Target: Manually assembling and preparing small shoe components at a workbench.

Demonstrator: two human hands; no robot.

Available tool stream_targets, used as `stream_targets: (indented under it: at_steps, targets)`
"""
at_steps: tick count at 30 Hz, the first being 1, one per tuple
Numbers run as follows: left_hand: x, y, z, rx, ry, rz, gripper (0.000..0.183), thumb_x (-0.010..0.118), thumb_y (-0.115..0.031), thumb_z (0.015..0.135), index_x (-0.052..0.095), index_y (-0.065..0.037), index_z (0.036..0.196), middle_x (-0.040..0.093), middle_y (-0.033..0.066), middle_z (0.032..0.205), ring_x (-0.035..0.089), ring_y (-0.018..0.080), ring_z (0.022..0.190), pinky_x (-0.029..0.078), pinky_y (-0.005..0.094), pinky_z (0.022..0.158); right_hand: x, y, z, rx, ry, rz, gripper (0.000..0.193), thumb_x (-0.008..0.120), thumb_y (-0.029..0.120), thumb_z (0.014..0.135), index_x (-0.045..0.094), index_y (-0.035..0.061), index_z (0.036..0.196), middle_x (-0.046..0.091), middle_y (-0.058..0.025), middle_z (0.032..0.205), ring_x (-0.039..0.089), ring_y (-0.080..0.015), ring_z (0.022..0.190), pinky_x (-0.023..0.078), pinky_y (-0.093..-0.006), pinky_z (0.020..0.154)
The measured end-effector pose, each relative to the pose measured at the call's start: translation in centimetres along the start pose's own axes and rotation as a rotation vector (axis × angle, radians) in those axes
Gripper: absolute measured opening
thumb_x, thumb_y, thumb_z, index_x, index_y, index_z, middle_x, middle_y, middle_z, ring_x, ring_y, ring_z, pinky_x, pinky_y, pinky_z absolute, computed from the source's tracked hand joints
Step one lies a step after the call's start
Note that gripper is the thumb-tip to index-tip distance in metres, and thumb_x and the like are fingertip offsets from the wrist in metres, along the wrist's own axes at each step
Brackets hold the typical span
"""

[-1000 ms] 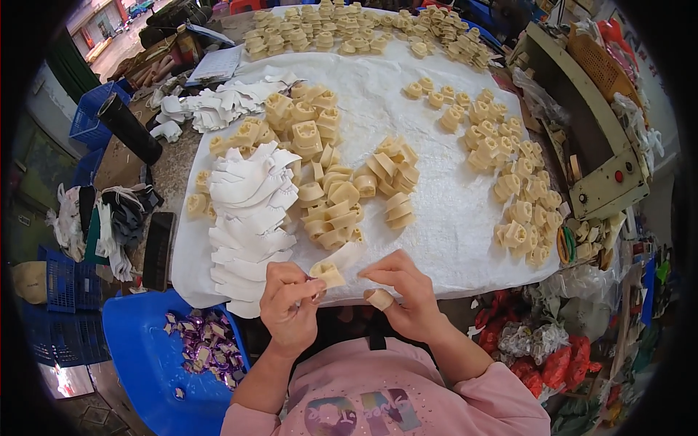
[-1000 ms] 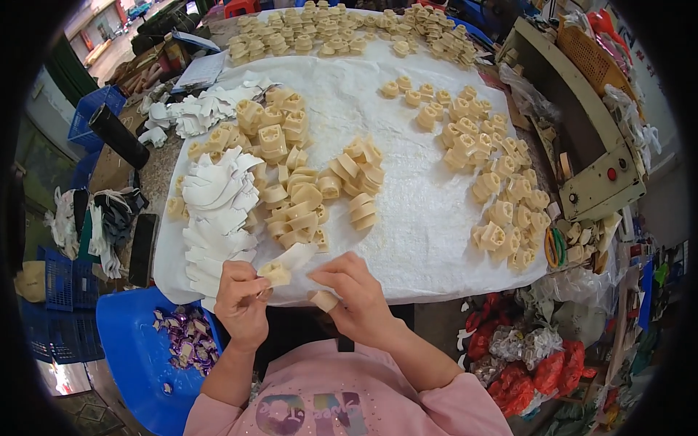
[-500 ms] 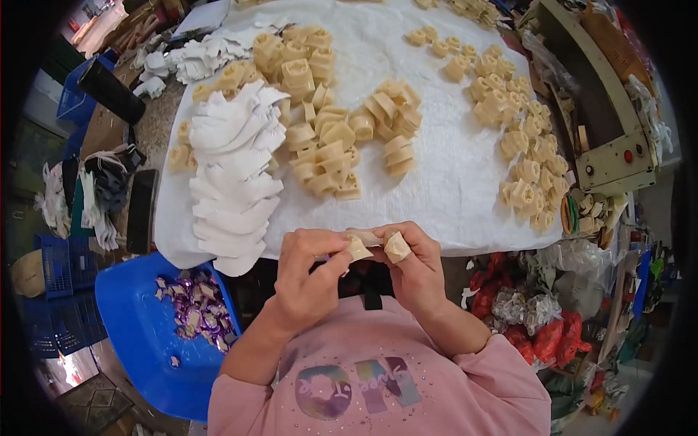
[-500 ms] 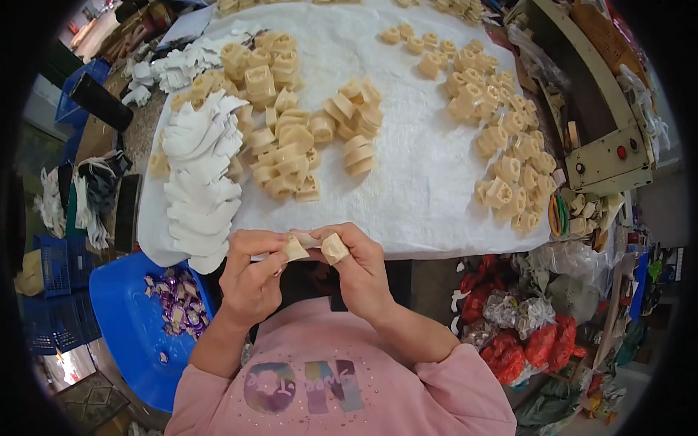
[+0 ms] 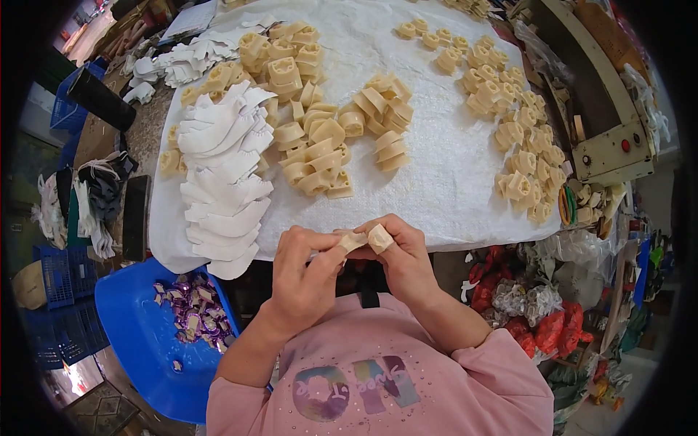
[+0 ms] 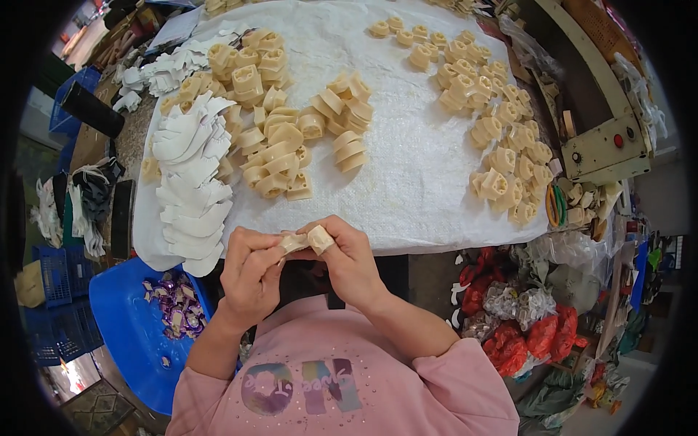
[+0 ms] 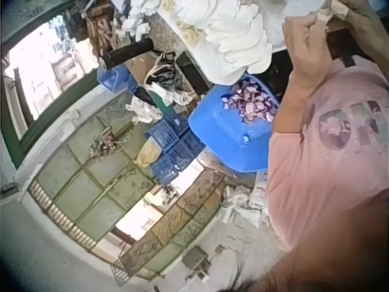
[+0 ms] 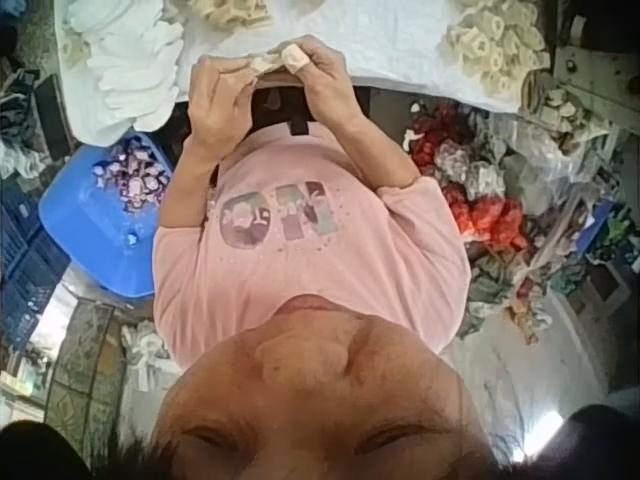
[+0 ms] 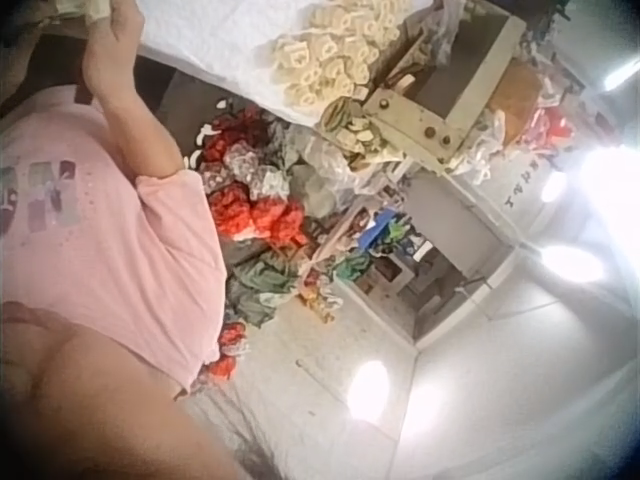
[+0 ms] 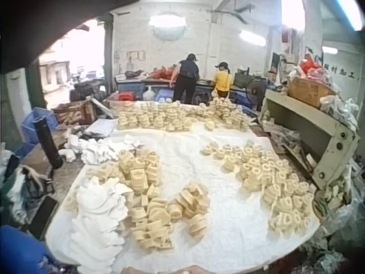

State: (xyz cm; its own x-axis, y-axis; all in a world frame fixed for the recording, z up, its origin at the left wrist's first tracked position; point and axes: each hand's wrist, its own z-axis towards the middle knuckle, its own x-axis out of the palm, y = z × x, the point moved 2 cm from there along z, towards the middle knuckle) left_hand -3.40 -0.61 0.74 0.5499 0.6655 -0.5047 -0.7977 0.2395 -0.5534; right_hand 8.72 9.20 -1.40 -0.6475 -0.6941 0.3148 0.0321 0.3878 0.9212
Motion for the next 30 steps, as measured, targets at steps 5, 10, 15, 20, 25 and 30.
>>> stream_targets:
  at_steps: [5,10,15,20,25,30]
  targets:
    - [-0.2,-0.2,-0.3,-0.018,-0.036,-0.158,0.014,0.063,0.007,0.078,0.056,0.0,0.088,0.056,0.0135,0.087,0.054,0.0264,0.07,0.043,0.0321,0.058,0.1,0.5,0.6,0.088,0.015,0.195,0.019,0.042,0.014,0.098,0.053,-0.0008,0.099,0.064,-0.0122,0.098,0.065,-0.0187,0.091,0.051,-0.0241,0.07]
    - [0.1,-0.2,0.3,0.058,-0.015,0.087,0.024,0.066,0.005,0.064,0.058,-0.001,0.086,0.056,0.0104,0.086,0.051,0.0226,0.068,0.038,0.0327,0.056,0.4,0.4,0.8,0.045,-0.015,0.092,0.017,0.044,0.011,0.097,0.053,-0.0032,0.099,0.064,-0.0137,0.099,0.064,-0.0186,0.091,0.052,-0.0273,0.077]
    - [0.6,-0.6,0.9,0.099,0.025,0.23,0.018,0.064,0.0,0.067,0.059,-0.002,0.084,0.053,0.0093,0.083,0.048,0.0219,0.065,0.033,0.0338,0.053,0.9,0.9,0.6,-0.053,-0.026,0.088,0.015,0.045,0.007,0.095,0.055,-0.0042,0.098,0.065,-0.0129,0.097,0.063,-0.0172,0.09,0.053,-0.0283,0.078]
    - [0.8,-0.6,1.0,0.035,0.06,0.222,0.017,0.063,0.001,0.066,0.057,-0.001,0.082,0.053,0.0101,0.083,0.048,0.025,0.065,0.035,0.036,0.055,-0.1,0.2,0.8,-0.147,-0.025,-0.288,0.023,0.048,0.017,0.093,0.059,-0.0027,0.096,0.066,-0.0121,0.083,0.064,-0.0143,0.082,0.05,-0.0274,0.071]
    - [-0.2,-0.4,0.1,-0.178,-0.017,-0.164,0.019,0.062,0.012,0.071,0.054,-0.002,0.082,0.058,0.014,0.088,0.055,0.0264,0.073,0.046,0.0326,0.062,-1.8,1.7,1.5,-0.273,0.151,-0.385,0.032,0.047,0.028,0.095,0.06,0.0008,0.107,0.065,-0.0102,0.089,0.062,-0.0146,0.084,0.049,-0.0275,0.068]
    - [0.4,-0.8,0.0,-0.114,0.061,-0.482,0.019,0.059,0.013,0.073,0.053,-0.003,0.08,0.061,0.0138,0.091,0.062,0.0259,0.08,0.05,0.031,0.067,-2.2,1.5,1.9,-0.011,0.529,0.075,0.037,0.066,0.012,0.084,0.052,0.0002,0.117,0.059,-0.0086,0.106,0.058,-0.0165,0.097,0.048,-0.0332,0.087]
